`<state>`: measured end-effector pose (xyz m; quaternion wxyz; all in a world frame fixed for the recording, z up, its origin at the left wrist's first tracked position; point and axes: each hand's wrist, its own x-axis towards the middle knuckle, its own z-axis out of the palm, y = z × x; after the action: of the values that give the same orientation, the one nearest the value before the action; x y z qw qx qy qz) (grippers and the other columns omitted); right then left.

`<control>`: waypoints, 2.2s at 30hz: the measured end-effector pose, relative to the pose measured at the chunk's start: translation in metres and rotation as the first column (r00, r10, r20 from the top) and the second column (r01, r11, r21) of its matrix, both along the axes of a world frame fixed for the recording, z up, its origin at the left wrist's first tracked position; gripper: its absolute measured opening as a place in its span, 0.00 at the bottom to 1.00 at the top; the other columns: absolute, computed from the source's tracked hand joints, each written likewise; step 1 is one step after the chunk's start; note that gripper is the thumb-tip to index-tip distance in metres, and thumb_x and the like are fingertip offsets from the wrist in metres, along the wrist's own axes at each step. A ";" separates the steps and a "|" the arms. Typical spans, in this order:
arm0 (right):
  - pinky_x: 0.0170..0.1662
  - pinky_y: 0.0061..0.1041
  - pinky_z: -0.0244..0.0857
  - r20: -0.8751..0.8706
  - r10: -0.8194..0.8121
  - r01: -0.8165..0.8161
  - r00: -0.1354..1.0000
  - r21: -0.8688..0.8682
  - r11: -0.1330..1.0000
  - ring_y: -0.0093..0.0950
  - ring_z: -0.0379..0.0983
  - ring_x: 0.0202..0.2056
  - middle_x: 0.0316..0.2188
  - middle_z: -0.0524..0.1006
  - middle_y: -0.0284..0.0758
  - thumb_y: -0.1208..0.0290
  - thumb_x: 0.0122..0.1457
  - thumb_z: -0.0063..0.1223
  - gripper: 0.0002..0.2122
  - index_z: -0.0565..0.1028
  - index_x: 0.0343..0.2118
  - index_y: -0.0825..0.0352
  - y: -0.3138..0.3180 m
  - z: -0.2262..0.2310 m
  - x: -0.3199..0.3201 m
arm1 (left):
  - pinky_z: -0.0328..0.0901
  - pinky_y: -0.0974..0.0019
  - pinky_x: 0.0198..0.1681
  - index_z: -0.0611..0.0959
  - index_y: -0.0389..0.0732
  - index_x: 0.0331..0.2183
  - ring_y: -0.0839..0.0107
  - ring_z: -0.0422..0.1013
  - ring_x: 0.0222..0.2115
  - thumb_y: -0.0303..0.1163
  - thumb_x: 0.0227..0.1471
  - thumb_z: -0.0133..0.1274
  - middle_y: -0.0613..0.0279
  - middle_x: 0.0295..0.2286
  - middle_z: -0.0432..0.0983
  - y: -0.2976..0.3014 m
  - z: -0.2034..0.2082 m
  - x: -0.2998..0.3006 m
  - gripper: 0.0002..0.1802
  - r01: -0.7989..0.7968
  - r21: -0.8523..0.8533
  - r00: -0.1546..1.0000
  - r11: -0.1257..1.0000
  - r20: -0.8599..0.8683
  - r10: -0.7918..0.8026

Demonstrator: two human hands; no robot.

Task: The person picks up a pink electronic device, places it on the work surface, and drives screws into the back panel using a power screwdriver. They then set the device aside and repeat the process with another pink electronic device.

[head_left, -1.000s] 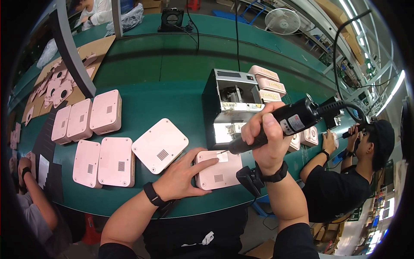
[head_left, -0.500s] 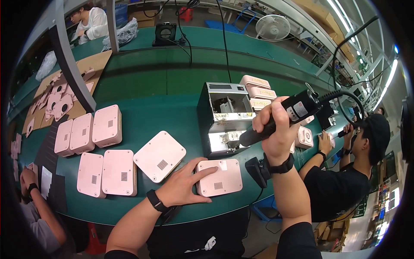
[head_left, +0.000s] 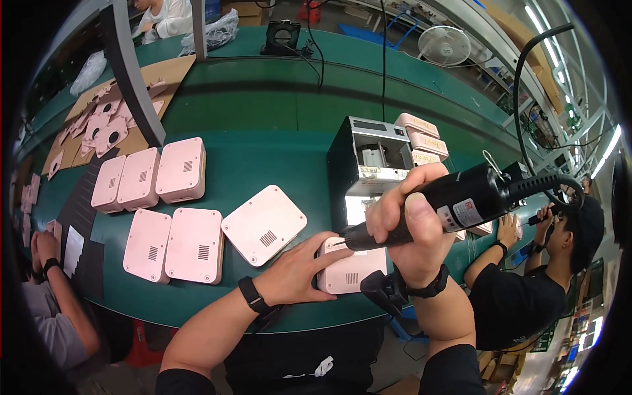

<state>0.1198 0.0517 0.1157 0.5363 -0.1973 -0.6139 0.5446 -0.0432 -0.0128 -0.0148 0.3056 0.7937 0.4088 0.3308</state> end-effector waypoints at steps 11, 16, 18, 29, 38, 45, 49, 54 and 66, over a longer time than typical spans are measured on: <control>0.23 0.28 0.63 0.041 0.049 -0.050 0.998 0.024 0.998 0.25 0.62 0.16 0.18 0.67 0.35 0.67 0.60 0.49 0.11 0.61 0.39 0.65 0.003 -0.015 -0.010 | 0.65 0.54 0.54 0.71 0.46 0.56 0.46 0.64 0.52 0.31 0.35 0.70 0.45 0.54 0.57 -0.001 -0.009 0.006 0.44 -0.016 0.083 0.999 0.996 0.034 0.014; 0.23 0.27 0.63 0.045 0.066 -0.068 0.997 0.043 0.997 0.24 0.62 0.16 0.18 0.66 0.35 0.66 0.60 0.51 0.12 0.61 0.38 0.65 -0.002 -0.018 -0.014 | 0.65 0.53 0.55 0.71 0.46 0.56 0.45 0.64 0.52 0.31 0.34 0.70 0.45 0.54 0.57 -0.002 -0.012 0.004 0.45 -0.004 0.097 0.999 0.995 0.037 0.001; 0.23 0.26 0.63 0.054 0.065 -0.067 0.996 0.028 0.997 0.23 0.62 0.16 0.18 0.66 0.34 0.66 0.60 0.52 0.13 0.61 0.38 0.65 -0.002 -0.017 -0.014 | 0.65 0.53 0.55 0.71 0.46 0.57 0.45 0.64 0.53 0.31 0.34 0.70 0.44 0.54 0.57 -0.002 -0.012 0.005 0.45 -0.013 0.103 0.999 0.995 0.035 0.009; 0.23 0.26 0.62 0.121 0.006 -0.010 0.993 0.035 0.999 0.24 0.62 0.17 0.18 0.66 0.34 0.65 0.60 0.49 0.11 0.63 0.39 0.65 0.006 -0.009 -0.008 | 0.63 0.53 0.56 0.71 0.51 0.58 0.45 0.63 0.54 0.32 0.33 0.71 0.46 0.55 0.58 -0.001 -0.003 0.006 0.47 -0.026 0.104 1.000 0.994 0.019 0.024; 0.24 0.27 0.61 -0.182 -0.059 0.049 0.982 -0.058 0.997 0.24 0.62 0.15 0.18 0.66 0.31 0.63 0.63 0.42 0.09 0.64 0.39 0.63 0.017 -0.002 0.020 | 0.65 0.55 0.53 0.73 0.54 0.58 0.48 0.65 0.53 0.35 0.34 0.70 0.48 0.54 0.61 0.000 0.000 0.009 0.45 -0.013 0.057 1.000 0.998 0.015 0.012; 0.23 0.27 0.62 -0.019 -0.250 0.251 0.968 0.085 0.964 0.24 0.62 0.15 0.18 0.66 0.32 0.65 0.64 0.42 0.09 0.64 0.39 0.65 0.029 0.021 0.040 | 0.66 0.55 0.53 0.73 0.52 0.57 0.50 0.66 0.51 0.34 0.34 0.71 0.50 0.54 0.60 0.001 -0.001 0.008 0.44 -0.025 0.033 0.999 0.999 0.030 0.024; 0.23 0.28 0.62 -0.016 -0.320 0.320 0.947 0.110 0.941 0.25 0.63 0.15 0.18 0.66 0.32 0.68 0.64 0.43 0.07 0.64 0.39 0.65 0.043 0.011 0.041 | 0.66 0.56 0.53 0.73 0.52 0.57 0.51 0.66 0.51 0.34 0.34 0.71 0.50 0.54 0.61 0.002 0.000 0.005 0.45 -0.050 0.019 0.998 0.999 0.039 0.050; 0.22 0.28 0.62 0.062 -0.264 0.262 0.962 0.037 0.964 0.25 0.62 0.15 0.18 0.66 0.33 0.67 0.63 0.44 0.08 0.63 0.40 0.65 0.037 0.005 0.051 | 0.67 0.57 0.52 0.73 0.52 0.57 0.51 0.67 0.51 0.34 0.33 0.71 0.50 0.53 0.62 0.007 0.001 0.003 0.45 -0.068 0.071 0.997 0.995 0.025 0.066; 0.22 0.28 0.62 0.012 -0.100 0.100 0.995 -0.053 0.994 0.25 0.63 0.14 0.18 0.66 0.32 0.58 0.59 0.50 0.16 0.61 0.39 0.63 -0.037 -0.002 0.061 | 0.67 0.57 0.50 0.74 0.53 0.57 0.52 0.68 0.49 0.33 0.31 0.72 0.51 0.52 0.62 0.006 -0.004 0.005 0.46 -0.090 0.063 0.996 0.994 0.023 0.088</control>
<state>0.1812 0.0150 0.1137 0.5546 -0.2445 -0.5908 0.5325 -0.0380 -0.0070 -0.0184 0.2691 0.7807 0.4299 0.3650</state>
